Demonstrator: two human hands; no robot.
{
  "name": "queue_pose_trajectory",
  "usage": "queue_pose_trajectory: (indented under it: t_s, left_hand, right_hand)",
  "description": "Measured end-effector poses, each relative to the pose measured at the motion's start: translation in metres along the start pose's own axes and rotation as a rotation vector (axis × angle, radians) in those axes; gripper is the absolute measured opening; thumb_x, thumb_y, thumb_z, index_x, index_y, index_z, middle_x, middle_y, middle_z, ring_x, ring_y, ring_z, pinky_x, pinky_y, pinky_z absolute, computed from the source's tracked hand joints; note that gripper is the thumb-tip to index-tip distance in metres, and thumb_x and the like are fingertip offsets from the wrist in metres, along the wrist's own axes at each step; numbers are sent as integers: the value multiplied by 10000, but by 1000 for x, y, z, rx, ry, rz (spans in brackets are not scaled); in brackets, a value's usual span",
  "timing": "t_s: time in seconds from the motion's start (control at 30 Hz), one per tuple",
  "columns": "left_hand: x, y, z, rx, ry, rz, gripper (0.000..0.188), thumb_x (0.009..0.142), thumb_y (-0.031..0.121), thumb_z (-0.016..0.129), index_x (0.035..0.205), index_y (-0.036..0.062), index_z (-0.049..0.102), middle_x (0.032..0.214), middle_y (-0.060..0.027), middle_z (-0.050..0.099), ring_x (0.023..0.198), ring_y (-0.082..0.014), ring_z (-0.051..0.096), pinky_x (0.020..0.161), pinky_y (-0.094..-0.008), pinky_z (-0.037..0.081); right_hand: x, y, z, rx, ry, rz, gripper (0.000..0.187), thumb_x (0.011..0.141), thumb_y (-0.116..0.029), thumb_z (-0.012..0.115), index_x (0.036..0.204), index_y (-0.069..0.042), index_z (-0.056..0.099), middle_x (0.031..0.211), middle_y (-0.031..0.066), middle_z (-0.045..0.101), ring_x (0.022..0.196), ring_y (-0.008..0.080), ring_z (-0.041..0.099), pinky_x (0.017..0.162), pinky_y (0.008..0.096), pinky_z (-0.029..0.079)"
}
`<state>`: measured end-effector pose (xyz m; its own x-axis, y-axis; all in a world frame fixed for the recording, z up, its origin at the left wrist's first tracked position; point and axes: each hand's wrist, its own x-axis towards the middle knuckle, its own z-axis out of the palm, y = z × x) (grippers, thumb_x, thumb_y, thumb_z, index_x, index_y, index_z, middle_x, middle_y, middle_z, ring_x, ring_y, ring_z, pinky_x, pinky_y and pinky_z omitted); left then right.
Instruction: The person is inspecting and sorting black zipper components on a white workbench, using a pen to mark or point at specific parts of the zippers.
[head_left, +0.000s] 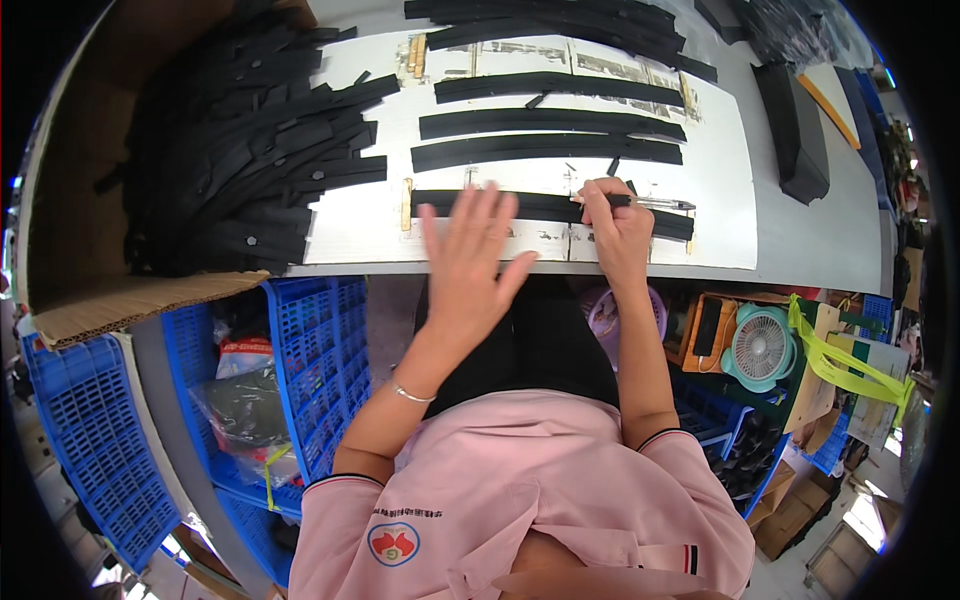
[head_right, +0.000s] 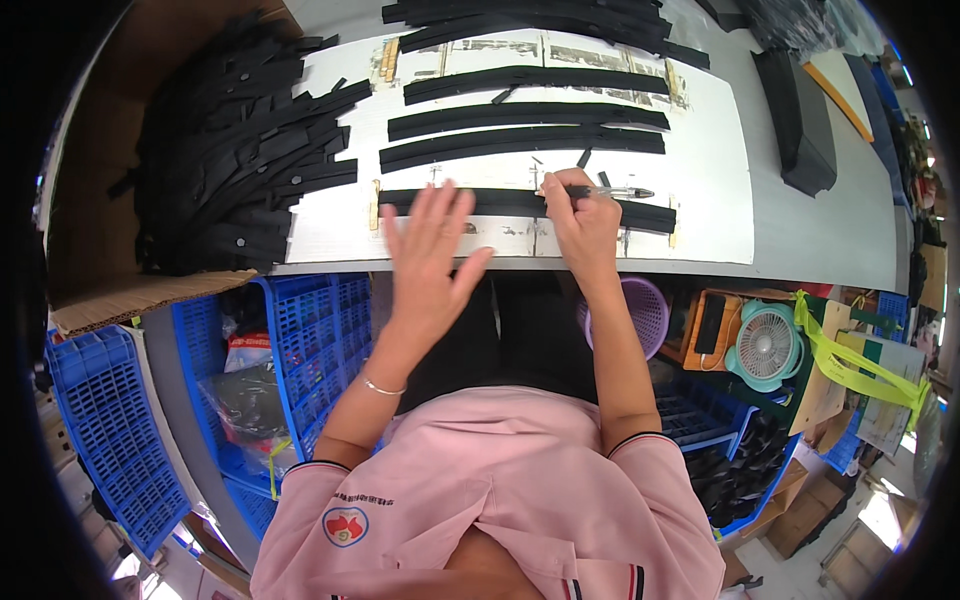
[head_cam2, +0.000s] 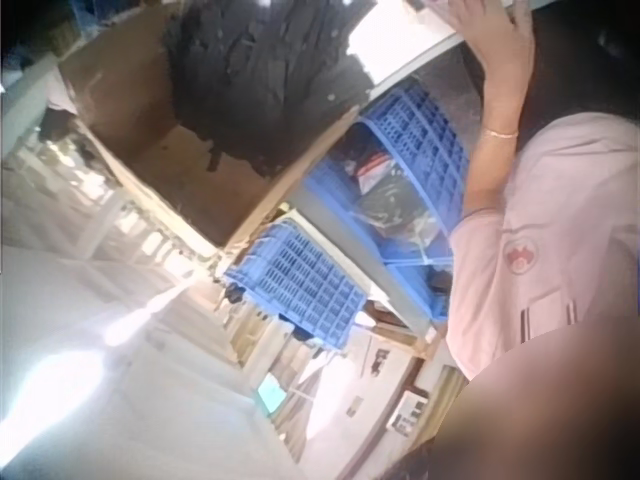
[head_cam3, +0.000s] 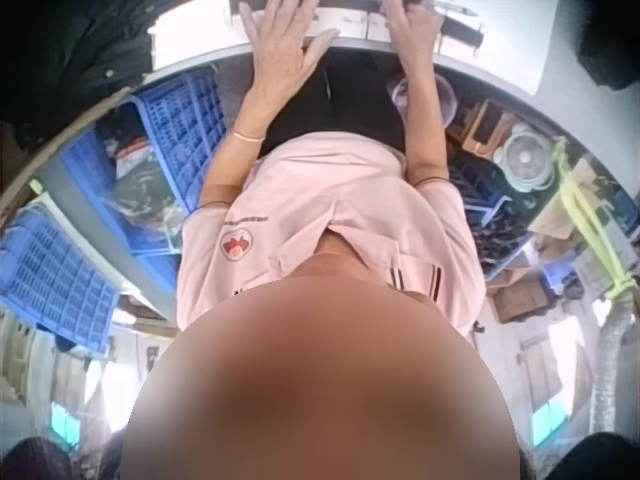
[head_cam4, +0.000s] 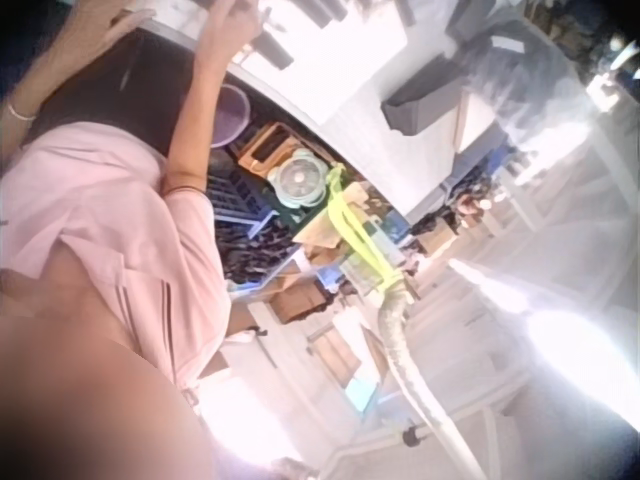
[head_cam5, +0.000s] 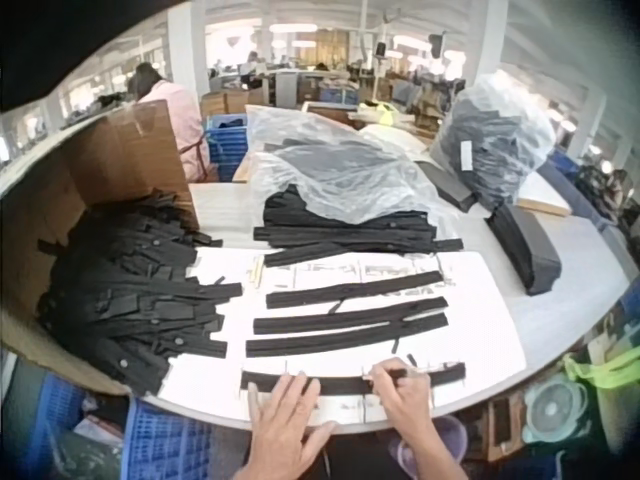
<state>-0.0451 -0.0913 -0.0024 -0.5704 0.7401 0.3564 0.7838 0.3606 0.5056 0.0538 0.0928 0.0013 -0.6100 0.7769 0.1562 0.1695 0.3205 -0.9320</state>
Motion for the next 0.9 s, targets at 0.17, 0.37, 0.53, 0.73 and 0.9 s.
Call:
queue_pose_trajectory:
  t_s: [0.17,0.37,0.53,0.73,0.9]
  left_hand:
    - [8,27,25,-130,-82,79,557,933,298,731,1426,73,600,1479,-106,558,1374,-304,490,1223,-579,167]
    - [8,27,31,-64,-51,80,469,925,257,734,1348,65,663,1423,-96,597,1318,-291,525,1198,-560,218]
    - [9,28,33,-34,-19,105,452,910,247,743,1310,48,674,1394,-98,600,1300,-277,531,1176,-579,250]
    - [9,28,34,-6,-62,78,470,912,242,746,1348,85,672,1422,-75,599,1328,-277,517,1198,-541,234]
    - [8,27,36,25,-73,92,457,924,244,743,1353,103,674,1426,-74,594,1329,-278,515,1205,-539,228]
  right_hand:
    - [0,9,3,-11,-22,-78,217,976,-94,679,847,80,677,770,17,689,592,57,571,549,248,433]
    - [-2,10,0,33,-8,-78,175,965,-89,685,845,38,698,665,49,658,559,56,568,525,263,428]
    - [-2,18,-3,8,-58,-139,169,941,-100,693,821,18,702,606,61,631,517,85,569,503,277,423]
    - [-1,18,-7,-124,-114,-208,187,935,-111,684,794,11,693,637,85,648,519,139,594,509,306,441]
    - [-12,4,-43,256,33,-15,177,967,-53,615,829,32,687,725,19,667,661,66,570,625,249,478]
